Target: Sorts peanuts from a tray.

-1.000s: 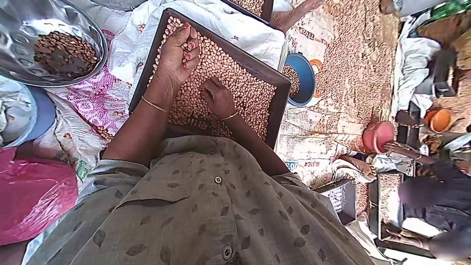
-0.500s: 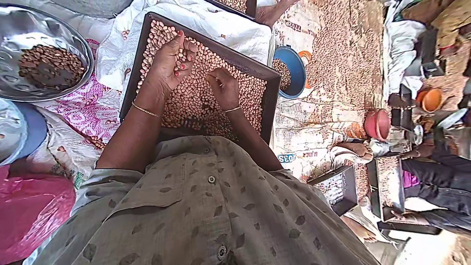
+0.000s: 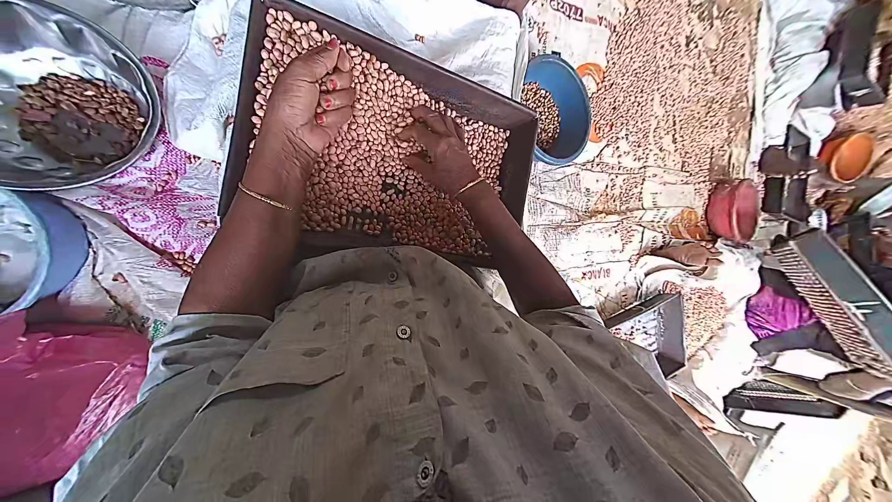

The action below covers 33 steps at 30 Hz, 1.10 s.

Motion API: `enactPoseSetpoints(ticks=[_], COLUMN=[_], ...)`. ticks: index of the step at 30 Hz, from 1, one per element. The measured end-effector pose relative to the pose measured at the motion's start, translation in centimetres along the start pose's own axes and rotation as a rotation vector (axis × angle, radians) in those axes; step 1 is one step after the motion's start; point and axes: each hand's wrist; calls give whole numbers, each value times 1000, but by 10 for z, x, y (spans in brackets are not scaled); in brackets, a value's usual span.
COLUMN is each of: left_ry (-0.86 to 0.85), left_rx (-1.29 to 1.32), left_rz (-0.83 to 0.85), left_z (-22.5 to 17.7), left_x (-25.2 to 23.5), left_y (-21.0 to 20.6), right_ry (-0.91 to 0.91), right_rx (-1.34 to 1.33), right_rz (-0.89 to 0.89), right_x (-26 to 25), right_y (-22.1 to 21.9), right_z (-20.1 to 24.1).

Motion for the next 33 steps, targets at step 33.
enactPoseSetpoints(ticks=[33], left_ry=[-168], left_rx=[155], left_rz=[-65], left_z=[-7], left_x=[-2], left_y=[0], right_ry=[-162], right_rx=[19], right_rz=[267], right_x=[62], right_y=[68], right_z=[-12])
Point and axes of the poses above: each hand's wrist, its own x-axis away from the middle knuckle, its own y-axis out of the back of the hand, z = x × y, and after that the axes turned 11 degrees about -z, right-handed
